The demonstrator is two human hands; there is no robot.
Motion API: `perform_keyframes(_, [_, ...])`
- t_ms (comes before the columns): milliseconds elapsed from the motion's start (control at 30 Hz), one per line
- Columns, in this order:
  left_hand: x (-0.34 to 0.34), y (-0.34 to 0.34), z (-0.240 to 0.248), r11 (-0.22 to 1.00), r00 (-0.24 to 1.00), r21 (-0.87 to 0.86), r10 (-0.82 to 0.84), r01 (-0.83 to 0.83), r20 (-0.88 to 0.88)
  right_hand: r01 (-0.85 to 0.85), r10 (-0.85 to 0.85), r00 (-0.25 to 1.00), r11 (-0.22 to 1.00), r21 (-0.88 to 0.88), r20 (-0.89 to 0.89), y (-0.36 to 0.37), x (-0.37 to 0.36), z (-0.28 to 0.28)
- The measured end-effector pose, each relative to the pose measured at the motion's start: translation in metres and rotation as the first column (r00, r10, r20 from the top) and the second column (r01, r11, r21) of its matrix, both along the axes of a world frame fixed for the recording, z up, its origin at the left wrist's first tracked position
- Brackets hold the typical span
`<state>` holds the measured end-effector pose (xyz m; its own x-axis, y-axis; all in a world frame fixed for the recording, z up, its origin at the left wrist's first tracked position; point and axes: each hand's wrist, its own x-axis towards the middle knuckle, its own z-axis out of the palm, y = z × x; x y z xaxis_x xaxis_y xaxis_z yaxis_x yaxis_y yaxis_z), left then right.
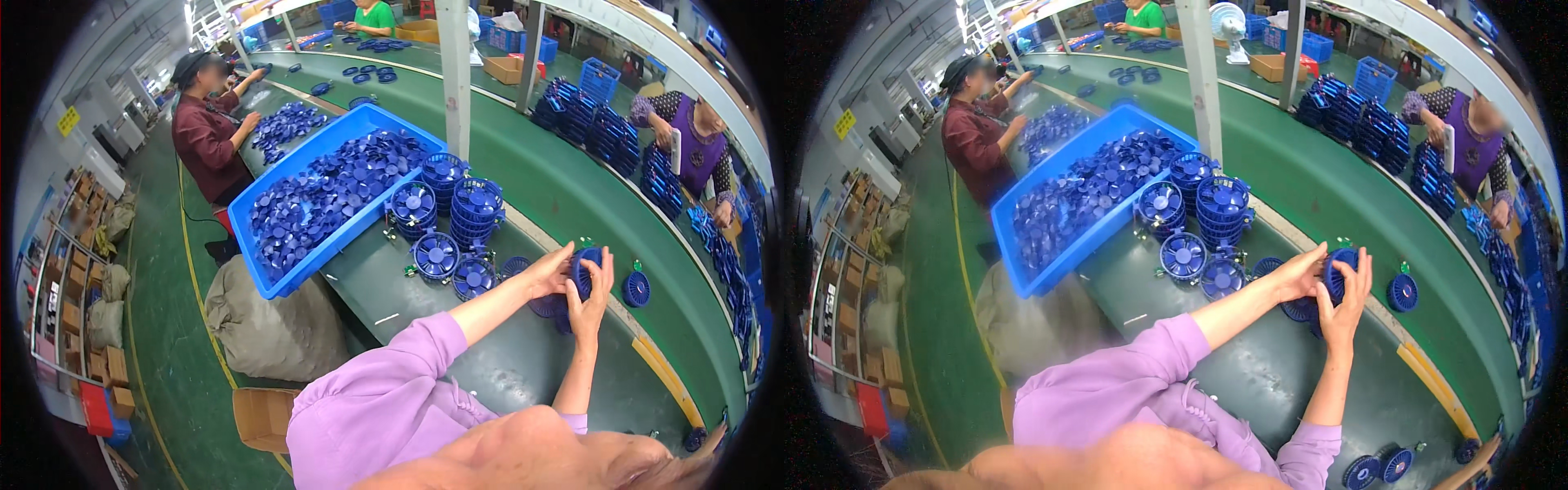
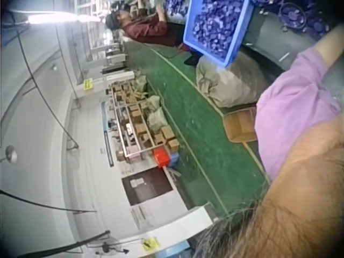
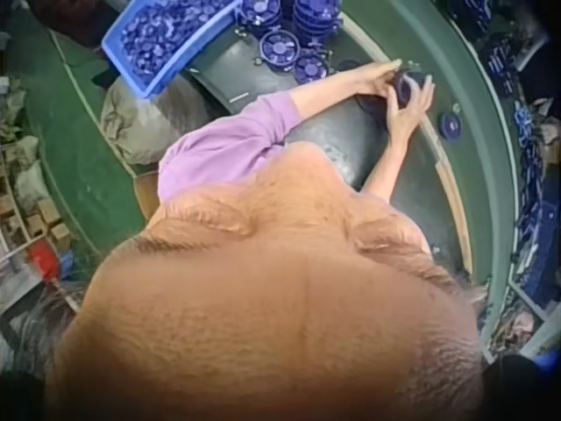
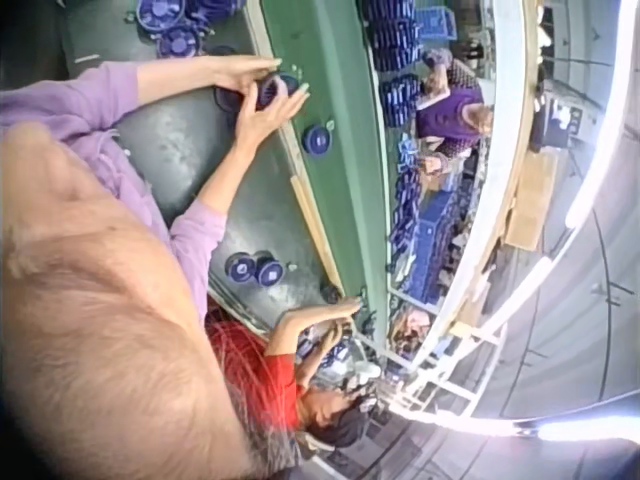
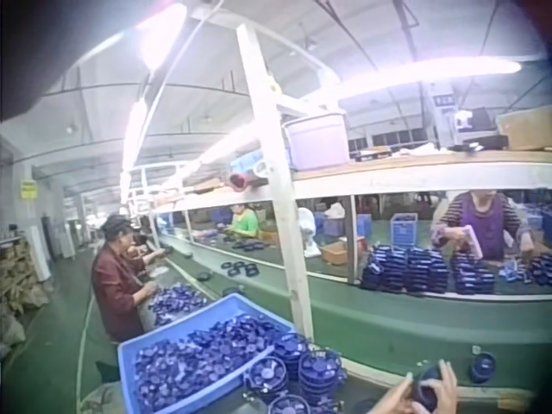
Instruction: The person assembles portable electric fans along a conveyor line by hand, fitting the fan blades and housings together, snapping the fan guards in place, and setting the assembled units onto the conveyor belt.
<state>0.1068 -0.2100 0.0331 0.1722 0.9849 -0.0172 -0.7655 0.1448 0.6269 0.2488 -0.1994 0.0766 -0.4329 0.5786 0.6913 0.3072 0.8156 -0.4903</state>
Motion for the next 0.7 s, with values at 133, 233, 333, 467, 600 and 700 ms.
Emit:
perform_keyframes(133, [-0.002,-0.018,0.002,0.995,1.0,-0.094,0.015,-0.015,-0.004,-0.096,0.098,0.99,0.995,-0.024,0.101,-0.005,-0.002,0.001])
perform_keyframes(233, [-0.002,-0.024,-0.004,0.989,0.99,-0.143,-0.014,0.034,0.142,-0.112,0.122,0.982,0.991,-0.08,0.146,-0.018,-0.005,0.02])
perform_keyframes(333, [0.004,-0.023,-0.01,0.995,0.942,-0.088,0.065,-0.038,0.33,-0.113,0.101,0.962,0.993,0.034,0.255,-0.02,-0.005,0.01])
perform_keyframes(467, [0.008,-0.028,-0.006,0.98,0.954,-0.117,0.184,-0.16,0.236,-0.056,0.041,0.978,0.996,0.069,0.203,-0.023,-0.012,-0.001])
perform_keyframes(600, [0.035,-0.038,0.012,0.831,0.823,0.197,0.55,-0.521,-0.142,-0.193,0.171,0.974,0.969,-0.154,-0.147,-0.014,-0.017,-0.031])
perform_keyframes(700, [0.044,-0.042,0.014,0.704,0.647,0.348,0.708,-0.619,-0.283,-0.338,0.23,0.916,0.884,-0.322,-0.329,-0.021,-0.021,-0.033])
